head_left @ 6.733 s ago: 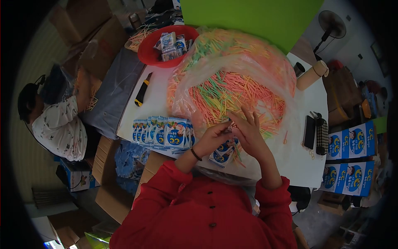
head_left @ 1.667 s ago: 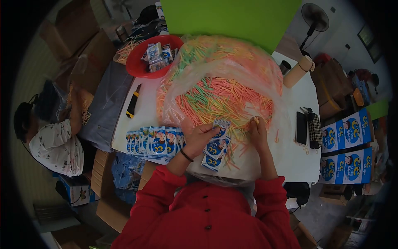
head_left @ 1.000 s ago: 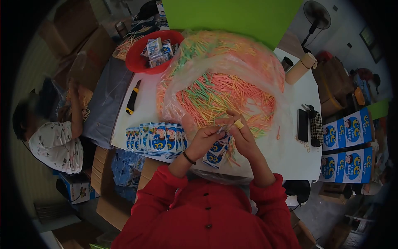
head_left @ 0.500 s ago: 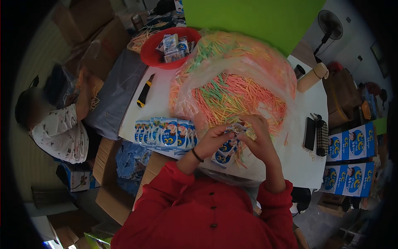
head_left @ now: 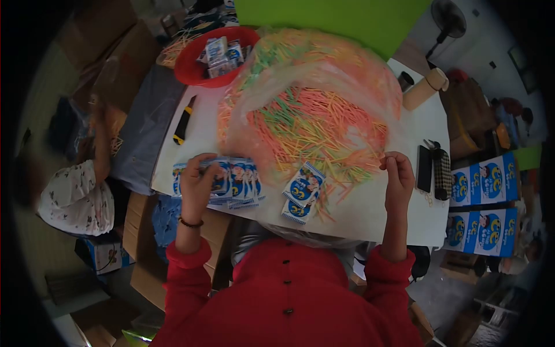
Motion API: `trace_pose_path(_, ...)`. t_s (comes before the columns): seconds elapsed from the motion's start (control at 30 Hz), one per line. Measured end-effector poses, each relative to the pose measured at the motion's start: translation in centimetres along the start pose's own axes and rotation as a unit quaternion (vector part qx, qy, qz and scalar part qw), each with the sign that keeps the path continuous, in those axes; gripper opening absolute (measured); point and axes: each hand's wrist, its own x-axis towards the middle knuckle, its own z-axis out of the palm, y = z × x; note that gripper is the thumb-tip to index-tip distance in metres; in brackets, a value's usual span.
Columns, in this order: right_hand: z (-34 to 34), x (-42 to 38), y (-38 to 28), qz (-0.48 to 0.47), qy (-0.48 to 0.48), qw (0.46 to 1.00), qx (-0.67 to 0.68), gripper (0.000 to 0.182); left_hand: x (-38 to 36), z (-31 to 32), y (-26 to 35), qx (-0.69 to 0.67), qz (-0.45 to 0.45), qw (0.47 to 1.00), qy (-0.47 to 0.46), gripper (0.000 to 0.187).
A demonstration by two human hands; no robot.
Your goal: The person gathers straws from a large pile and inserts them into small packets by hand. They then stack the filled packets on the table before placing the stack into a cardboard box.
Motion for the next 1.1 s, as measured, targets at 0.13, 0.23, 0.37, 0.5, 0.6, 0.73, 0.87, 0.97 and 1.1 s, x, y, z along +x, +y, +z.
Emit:
trace_pose_path(0.13, -3.2, 1.7, 1.6, 0.018, -0.031, 0.979, -0.199, 0.021, 1.4, 0.1, -2.9, 0.356, 0.193, 0.911, 0.081, 0.046)
trace_pose_path(0.23, -3.2, 2.6, 2.3, -0.039, -0.163, 0.898, -0.407, 0.038, 0.3, 2.3, 0.3, 0.413, 0.212, 0.863, 0.198, 0.046)
trace_pose_path(0.37, -1.9, 2.5, 4.7, -0.130, -0.257, 0.787, -0.545, 0.058, -1.3, 7.4, 3.5, 0.288, 0.319, 0.899, 0.079, 0.039)
trace_pose_path(0.5, -1.1, 3.3, 5.6, -0.068, -0.240, 0.740, -0.625, 0.041, -1.6, 13.2, 2.8, 0.242, 0.294, 0.924, -0.045, 0.035)
trace_pose_path(0.6, -1.9, 2.8, 5.8, -0.094, -0.217, 0.766, -0.598, 0.031, -1.2, 15.3, 1.2, 0.273, 0.242, 0.927, -0.085, 0.040)
trace_pose_path(0.73, -1.6, 2.6, 7.1, -0.169, -0.222, 0.741, -0.611, 0.030, -0.9, 16.1, 0.1, 0.267, 0.249, 0.923, -0.123, 0.043)
trace_pose_path(0.87, -1.6, 3.7, 8.2, -0.175, -0.249, 0.731, -0.611, 0.029, 0.0, 16.2, 0.4, 0.247, 0.140, 0.936, -0.207, 0.042)
trace_pose_path(0.97, -3.1, 3.5, 7.6, -0.118, -0.231, 0.802, -0.537, 0.024, -0.2, 16.3, -1.3, 0.134, 0.113, 0.967, -0.186, 0.038)
trace_pose_path(1.1, -3.7, 2.0, 8.3, 0.002, -0.128, 0.959, -0.251, 0.016, -0.3, 15.8, -1.9, 0.025, 0.036, 0.978, -0.204, 0.034)
